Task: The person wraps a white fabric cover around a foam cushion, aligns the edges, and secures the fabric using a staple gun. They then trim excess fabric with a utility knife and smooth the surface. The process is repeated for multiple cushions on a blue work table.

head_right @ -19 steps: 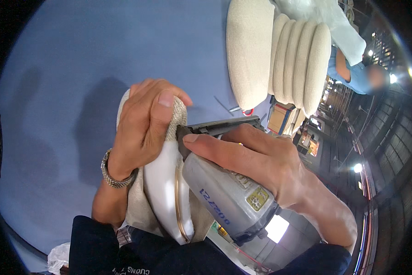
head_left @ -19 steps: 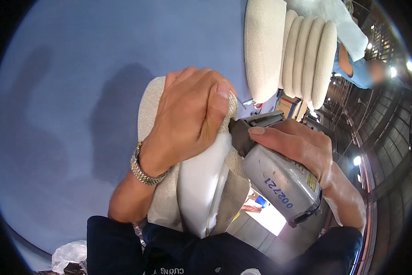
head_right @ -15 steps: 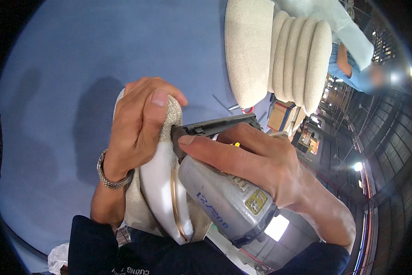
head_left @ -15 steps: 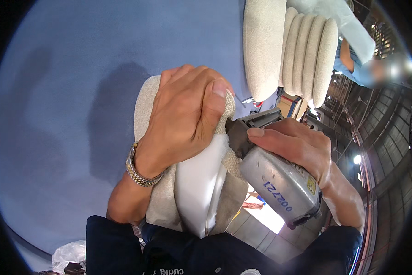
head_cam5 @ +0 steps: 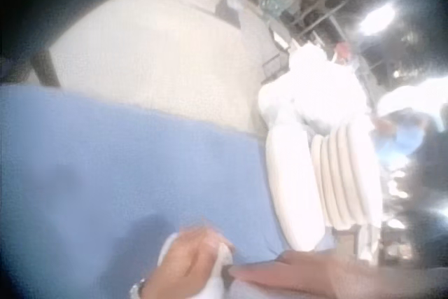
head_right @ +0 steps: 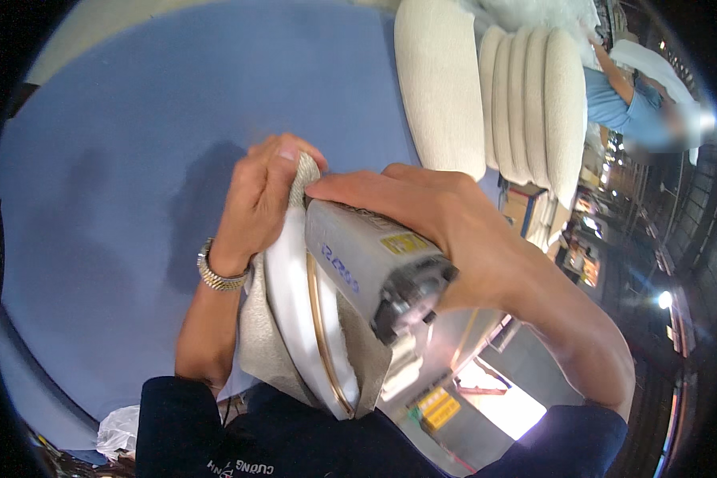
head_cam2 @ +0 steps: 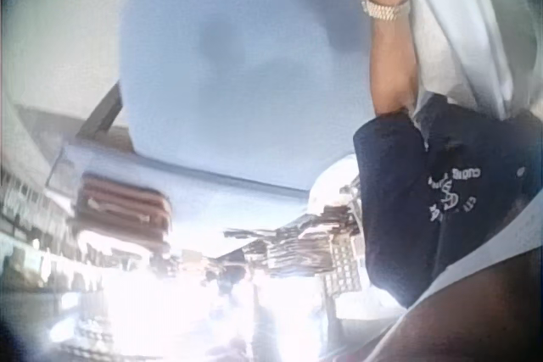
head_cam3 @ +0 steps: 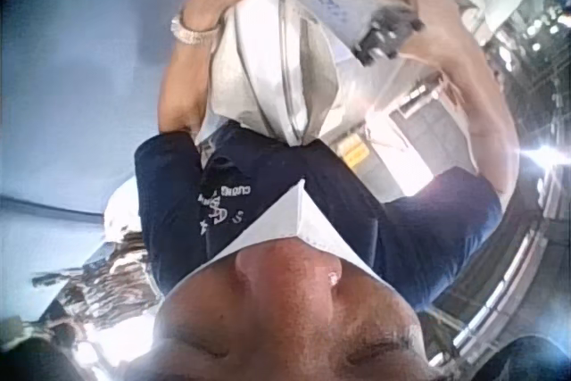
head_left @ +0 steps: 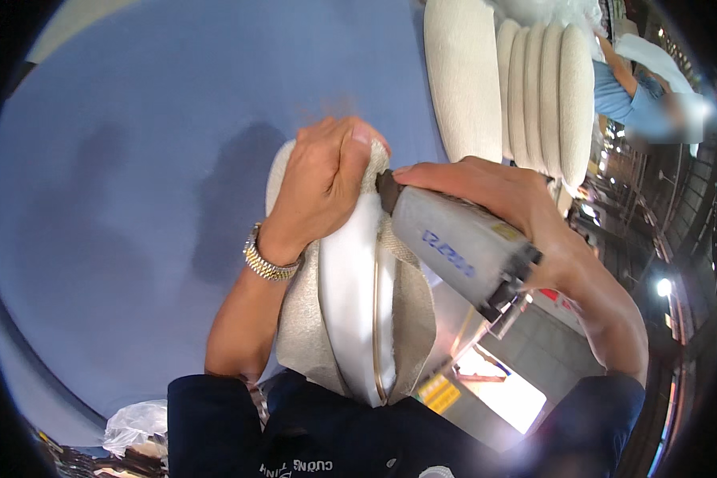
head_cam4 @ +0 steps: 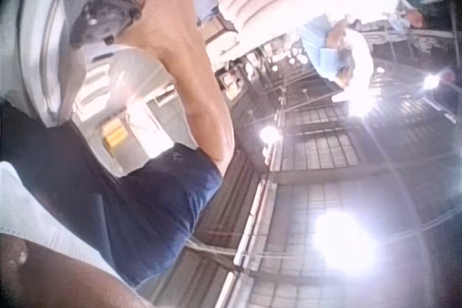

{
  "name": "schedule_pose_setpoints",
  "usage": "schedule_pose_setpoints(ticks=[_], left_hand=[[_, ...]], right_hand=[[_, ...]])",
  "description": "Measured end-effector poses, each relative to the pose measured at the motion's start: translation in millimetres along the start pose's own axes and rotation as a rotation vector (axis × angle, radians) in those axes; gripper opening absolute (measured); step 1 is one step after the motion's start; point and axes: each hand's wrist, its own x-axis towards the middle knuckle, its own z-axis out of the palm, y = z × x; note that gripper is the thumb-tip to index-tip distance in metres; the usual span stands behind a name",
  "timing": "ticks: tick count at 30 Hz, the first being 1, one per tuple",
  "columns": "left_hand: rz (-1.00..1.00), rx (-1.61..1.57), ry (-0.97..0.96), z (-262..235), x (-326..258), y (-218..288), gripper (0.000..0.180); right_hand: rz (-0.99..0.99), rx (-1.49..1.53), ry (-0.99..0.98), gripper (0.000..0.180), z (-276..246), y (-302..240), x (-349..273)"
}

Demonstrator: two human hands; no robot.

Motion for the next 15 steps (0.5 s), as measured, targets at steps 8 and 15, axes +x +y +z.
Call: schedule_pose_setpoints(ticks=[8, 15], left_hand=[[-0.303, -0.148, -0.066, 6, 2, 26, 0.041], [-0.458, -0.124, 0.163, -6, -5, 82, 0.048]], right_hand=[[-0.340, -0.109, 0.290, 0.096, 30, 37, -48], [-0.192, 0.208, 0.781, 0.076, 120, 128, -110]])
